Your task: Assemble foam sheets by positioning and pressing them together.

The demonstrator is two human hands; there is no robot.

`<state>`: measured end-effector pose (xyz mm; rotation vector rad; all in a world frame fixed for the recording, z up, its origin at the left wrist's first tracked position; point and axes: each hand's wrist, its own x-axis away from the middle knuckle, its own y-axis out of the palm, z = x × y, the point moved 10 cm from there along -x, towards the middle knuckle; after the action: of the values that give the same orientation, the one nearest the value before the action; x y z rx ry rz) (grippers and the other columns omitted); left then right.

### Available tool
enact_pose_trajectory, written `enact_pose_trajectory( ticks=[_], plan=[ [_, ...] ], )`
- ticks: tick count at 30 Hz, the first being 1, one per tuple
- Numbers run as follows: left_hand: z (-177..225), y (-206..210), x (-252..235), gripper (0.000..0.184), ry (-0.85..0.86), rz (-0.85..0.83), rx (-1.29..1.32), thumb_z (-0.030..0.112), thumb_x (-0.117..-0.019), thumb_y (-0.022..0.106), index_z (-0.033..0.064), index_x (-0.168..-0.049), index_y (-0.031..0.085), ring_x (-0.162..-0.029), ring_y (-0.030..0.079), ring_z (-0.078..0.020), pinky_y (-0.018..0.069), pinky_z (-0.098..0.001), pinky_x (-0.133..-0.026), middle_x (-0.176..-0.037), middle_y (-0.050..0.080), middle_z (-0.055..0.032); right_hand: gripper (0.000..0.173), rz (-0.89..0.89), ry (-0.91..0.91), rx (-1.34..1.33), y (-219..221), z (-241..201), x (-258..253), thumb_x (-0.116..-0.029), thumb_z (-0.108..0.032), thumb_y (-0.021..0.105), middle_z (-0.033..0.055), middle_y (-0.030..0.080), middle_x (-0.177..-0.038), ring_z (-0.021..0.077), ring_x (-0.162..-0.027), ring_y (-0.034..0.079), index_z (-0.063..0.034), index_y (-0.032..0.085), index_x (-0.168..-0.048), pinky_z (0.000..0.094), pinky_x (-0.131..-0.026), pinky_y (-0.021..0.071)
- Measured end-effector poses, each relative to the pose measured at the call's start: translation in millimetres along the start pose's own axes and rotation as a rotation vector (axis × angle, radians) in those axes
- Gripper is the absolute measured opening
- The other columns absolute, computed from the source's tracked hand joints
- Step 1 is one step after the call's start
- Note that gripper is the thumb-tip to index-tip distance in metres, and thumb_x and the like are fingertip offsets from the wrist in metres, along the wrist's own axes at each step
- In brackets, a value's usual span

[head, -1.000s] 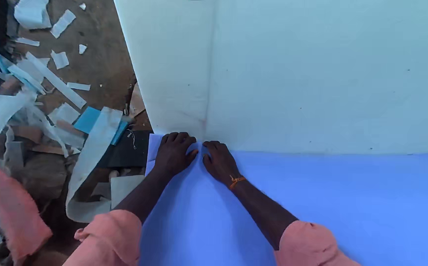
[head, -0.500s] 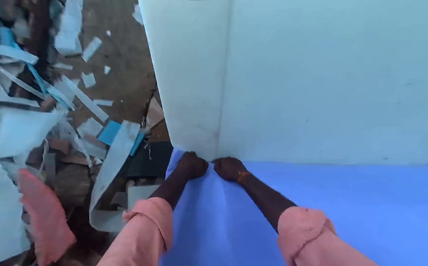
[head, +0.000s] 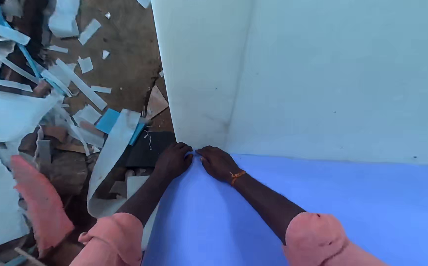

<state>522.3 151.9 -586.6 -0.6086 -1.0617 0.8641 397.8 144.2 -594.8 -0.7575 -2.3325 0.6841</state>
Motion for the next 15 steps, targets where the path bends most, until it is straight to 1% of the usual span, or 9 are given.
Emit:
enact_pose_trajectory(
  ticks=[3,5,7,8,9,10,12,13,15],
  plan=[
    [-7,19,-4,0.036,-0.09,-0.179,0.084,0.032,-0.1066,0.045,0.0119,-0.114,0.074,-0.112,0.068,-0.0305,0.0544,-0.0562,-0.096,-0.114,0.072,-0.0114,0.039,-0.238,0.124,0.12,19,3,-14,-0.1021,-0.031,0.046,0.0094,0.069,-0.127,0.0312,-0.118,0.065,-0.0197,0.069,-0.132,0.0562,-0.092,0.0539],
    [-4,17,2,0.044,-0.257,-0.412,0.197,0.032,-0.1109,0.038,0.0051,-0.122,0.071,-0.12,0.064,-0.0371,0.0478,-0.0615,-0.103,-0.122,0.069,-0.0201,0.044,-0.385,0.247,0.152,28,1,-18,-0.103,-0.044,0.044,0.0138,0.071,-0.118,0.0363,-0.114,0.066,-0.0151,0.073,-0.12,0.0624,-0.087,0.0524],
    [1,-8,0,0.045,-0.331,-0.478,0.23,0.03,-0.1118,0.036,0.0032,-0.129,0.067,-0.125,0.061,-0.0382,0.0448,-0.0609,-0.107,-0.129,0.067,-0.0226,0.05,-0.391,0.264,0.139,22,-3,-31,-0.1036,-0.048,0.043,0.0169,0.071,-0.116,0.0383,-0.114,0.066,-0.0101,0.073,-0.114,0.064,-0.088,0.0518],
    [6,-7,6,0.044,-0.295,-0.483,0.22,0.029,-0.1121,0.036,0.0045,-0.134,0.065,-0.128,0.06,-0.0368,0.0436,-0.0592,-0.109,-0.133,0.065,-0.0216,0.052,-0.382,0.27,0.114,25,-1,-26,-0.1041,-0.05,0.041,0.0169,0.071,-0.116,0.0376,-0.114,0.066,-0.0097,0.072,-0.113,0.0629,-0.088,0.0523],
    [10,1,11,0.044,-0.219,-0.45,0.165,0.029,-0.1122,0.036,0.0074,-0.14,0.062,-0.13,0.059,-0.0334,0.0426,-0.056,-0.112,-0.136,0.064,-0.0184,0.054,-0.366,0.291,0.096,28,1,-19,-0.1034,-0.052,0.04,0.0161,0.071,-0.115,0.0366,-0.114,0.066,-0.0107,0.072,-0.113,0.0618,-0.088,0.0529],
    [11,10,13,0.043,-0.127,-0.341,0.062,0.031,-0.111,0.037,0.0112,-0.141,0.061,-0.131,0.059,-0.0285,0.0435,-0.0521,-0.114,-0.137,0.065,-0.0131,0.054,-0.354,0.311,0.091,28,2,-15,-0.1027,-0.053,0.039,0.0154,0.071,-0.115,0.0358,-0.114,0.066,-0.0117,0.073,-0.113,0.0614,-0.087,0.0534],
    [18,14,19,0.044,-0.001,-0.118,-0.074,0.029,-0.1088,0.039,0.0106,-0.142,0.061,-0.143,0.048,-0.026,0.0325,-0.0487,-0.123,-0.147,0.058,-0.0088,0.054,-0.357,0.33,0.086,23,0,-18,-0.1037,-0.052,0.039,0.0164,0.072,-0.112,0.0372,-0.111,0.067,-0.0104,0.074,-0.108,0.0634,-0.085,0.0527],
    [18,14,24,0.041,0.033,-0.058,-0.06,0.028,-0.1082,0.041,0.0098,-0.139,0.063,-0.144,0.047,-0.0255,0.0321,-0.0482,-0.123,-0.147,0.058,-0.0082,0.053,-0.366,0.327,0.091,24,-2,-20,-0.1036,-0.051,0.04,0.017,0.072,-0.109,0.0381,-0.108,0.068,-0.0094,0.073,-0.104,0.0641,-0.081,0.0525],
    [13,16,25,0.039,0.039,-0.049,-0.003,0.026,-0.1079,0.042,0.0109,-0.135,0.065,-0.136,0.055,-0.0251,0.0396,-0.049,-0.118,-0.139,0.064,-0.0081,0.057,-0.37,0.334,0.098,28,0,-23,-0.1025,-0.053,0.04,0.018,0.073,-0.105,0.0389,-0.104,0.069,-0.007,0.073,-0.097,0.0648,-0.078,0.0522]
  ],
)
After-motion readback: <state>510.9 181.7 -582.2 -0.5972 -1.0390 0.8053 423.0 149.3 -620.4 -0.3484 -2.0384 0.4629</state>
